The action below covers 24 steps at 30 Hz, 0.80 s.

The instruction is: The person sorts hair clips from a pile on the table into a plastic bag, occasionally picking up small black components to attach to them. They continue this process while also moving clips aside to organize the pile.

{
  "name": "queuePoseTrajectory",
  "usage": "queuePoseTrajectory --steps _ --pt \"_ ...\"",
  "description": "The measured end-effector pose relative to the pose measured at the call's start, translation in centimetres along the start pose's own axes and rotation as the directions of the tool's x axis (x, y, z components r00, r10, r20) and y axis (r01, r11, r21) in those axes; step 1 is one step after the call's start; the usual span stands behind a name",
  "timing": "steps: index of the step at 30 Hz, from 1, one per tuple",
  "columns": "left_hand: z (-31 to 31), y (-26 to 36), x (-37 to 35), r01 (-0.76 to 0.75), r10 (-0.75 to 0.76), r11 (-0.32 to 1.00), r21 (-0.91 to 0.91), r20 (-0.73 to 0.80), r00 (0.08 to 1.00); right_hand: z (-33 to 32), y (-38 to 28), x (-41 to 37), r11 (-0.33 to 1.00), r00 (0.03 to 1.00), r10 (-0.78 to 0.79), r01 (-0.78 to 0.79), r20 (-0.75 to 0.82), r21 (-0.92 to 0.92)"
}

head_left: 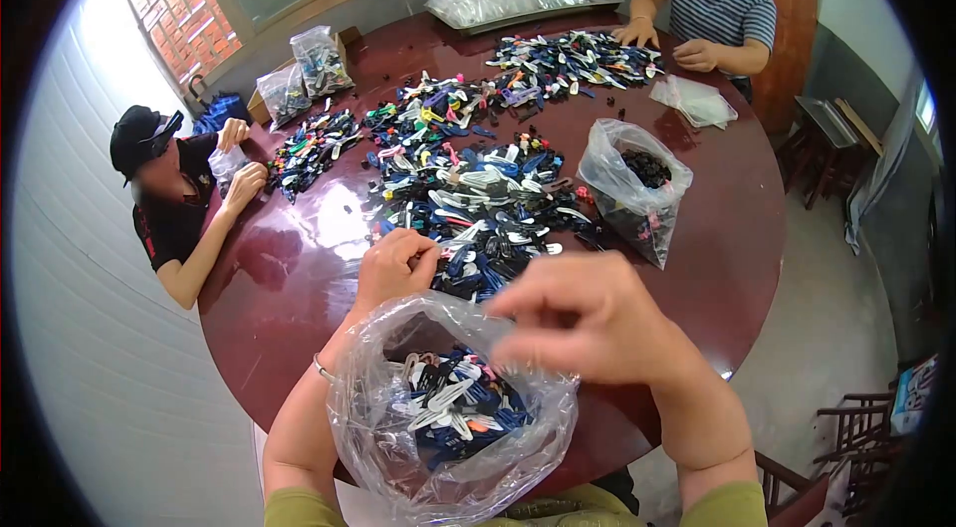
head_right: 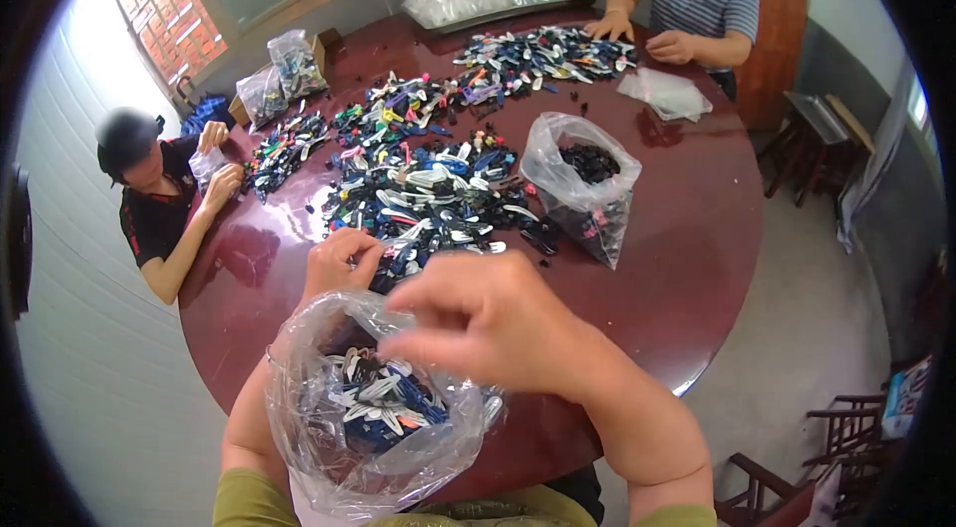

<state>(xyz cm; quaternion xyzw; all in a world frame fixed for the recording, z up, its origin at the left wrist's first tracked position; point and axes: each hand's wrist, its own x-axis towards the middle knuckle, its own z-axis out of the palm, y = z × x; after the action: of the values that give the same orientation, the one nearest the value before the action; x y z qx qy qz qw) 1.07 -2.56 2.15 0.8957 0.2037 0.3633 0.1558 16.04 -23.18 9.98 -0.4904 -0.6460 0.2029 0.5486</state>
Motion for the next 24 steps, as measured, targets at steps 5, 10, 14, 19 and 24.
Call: queuePoseTrajectory --steps 5,10,14,19,24 --pt "0.1 -0.1 -0.3 0.116 -0.116 0.993 0.007 0.047 0.992 -1.6 6.8 0.8 0.818 0.959 0.166 -0.263 -0.229 -0.512" --pt "-0.3 -0.9 -0.9 -0.044 0.04 0.996 0.08 0.045 0.998 -1.2 9.8 1.0 0.685 0.941 0.275 -0.336 -0.198 -0.647" --pt "-0.6 -0.4 -1.2 -0.047 0.043 0.997 0.064 0.06 0.997 -0.7 10.9 1.3 0.683 0.931 0.312 -0.358 -0.189 -0.636" --pt "-1.0 -0.3 -1.3 -0.127 0.119 0.989 0.076 0.106 0.987 -1.3 11.0 1.3 0.806 0.921 0.263 -0.374 -0.289 -0.459" --pt "-1.3 0.5 -1.3 -0.14 0.128 0.985 0.102 0.115 0.985 -0.8 7.6 2.0 0.924 0.868 0.363 -0.382 -0.338 0.012"
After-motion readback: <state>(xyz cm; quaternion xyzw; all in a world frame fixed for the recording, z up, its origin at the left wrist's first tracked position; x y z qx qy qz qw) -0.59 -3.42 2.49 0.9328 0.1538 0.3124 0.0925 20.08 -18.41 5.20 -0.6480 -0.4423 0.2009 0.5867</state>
